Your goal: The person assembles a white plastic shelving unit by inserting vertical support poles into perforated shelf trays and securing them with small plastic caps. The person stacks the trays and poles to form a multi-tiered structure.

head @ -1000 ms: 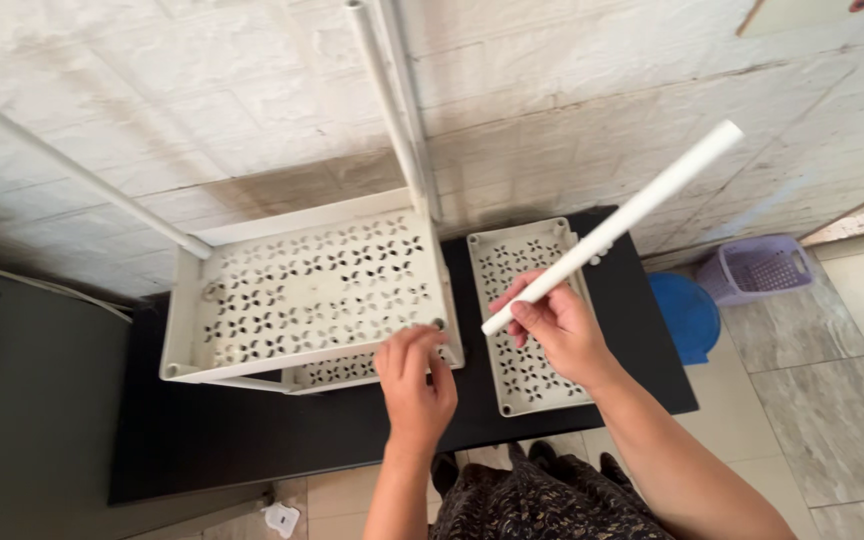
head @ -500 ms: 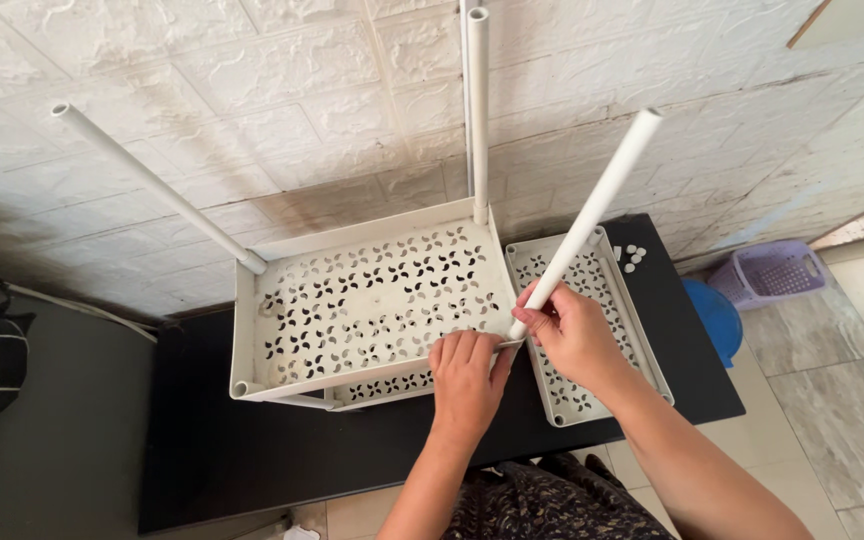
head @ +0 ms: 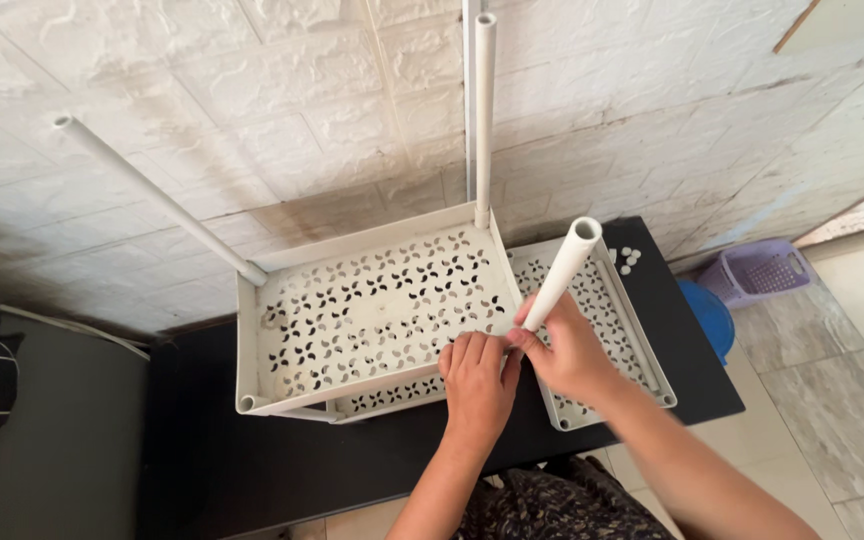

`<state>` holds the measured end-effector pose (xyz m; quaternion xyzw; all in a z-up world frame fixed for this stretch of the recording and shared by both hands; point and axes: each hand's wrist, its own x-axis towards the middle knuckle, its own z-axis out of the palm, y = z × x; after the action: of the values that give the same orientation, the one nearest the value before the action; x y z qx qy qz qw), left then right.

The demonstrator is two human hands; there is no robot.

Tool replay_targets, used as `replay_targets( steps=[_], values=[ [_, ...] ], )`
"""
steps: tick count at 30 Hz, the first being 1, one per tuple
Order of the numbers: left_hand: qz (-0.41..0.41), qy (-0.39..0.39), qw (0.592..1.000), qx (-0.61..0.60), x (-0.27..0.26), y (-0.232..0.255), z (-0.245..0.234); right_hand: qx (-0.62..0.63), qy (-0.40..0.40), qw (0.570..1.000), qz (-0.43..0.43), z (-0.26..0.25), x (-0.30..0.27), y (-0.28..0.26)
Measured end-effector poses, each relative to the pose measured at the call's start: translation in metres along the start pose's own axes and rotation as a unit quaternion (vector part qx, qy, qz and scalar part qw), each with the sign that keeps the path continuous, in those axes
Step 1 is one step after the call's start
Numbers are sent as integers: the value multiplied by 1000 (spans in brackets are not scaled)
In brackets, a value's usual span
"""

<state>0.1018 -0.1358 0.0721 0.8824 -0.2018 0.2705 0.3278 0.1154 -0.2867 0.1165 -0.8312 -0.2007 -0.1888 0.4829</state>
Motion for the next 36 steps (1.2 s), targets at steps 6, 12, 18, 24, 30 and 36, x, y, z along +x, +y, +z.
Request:
replay_targets(
  steps=[6,12,18,24,30,36],
  values=[
    [1,-8,1000,8,-1,0,-1,487,-251,837,-19,-17,47,22],
    [2,8,1000,-2,-2,-2,3,458,-124,880,12,11,31,40],
    [3,26,1000,0,-3,-1,7,313,164,935,-21,51,8,27],
    [-19,-10,1000,-12,-2,-2,5,458,-91,884,5,14,29,43],
    [2,11,1000,10,-1,-3,5,492,-255,832,26,4,42,56],
    [15,42,999,15,-5,-4,12,331,44,938,93,37,9,41]
  ],
)
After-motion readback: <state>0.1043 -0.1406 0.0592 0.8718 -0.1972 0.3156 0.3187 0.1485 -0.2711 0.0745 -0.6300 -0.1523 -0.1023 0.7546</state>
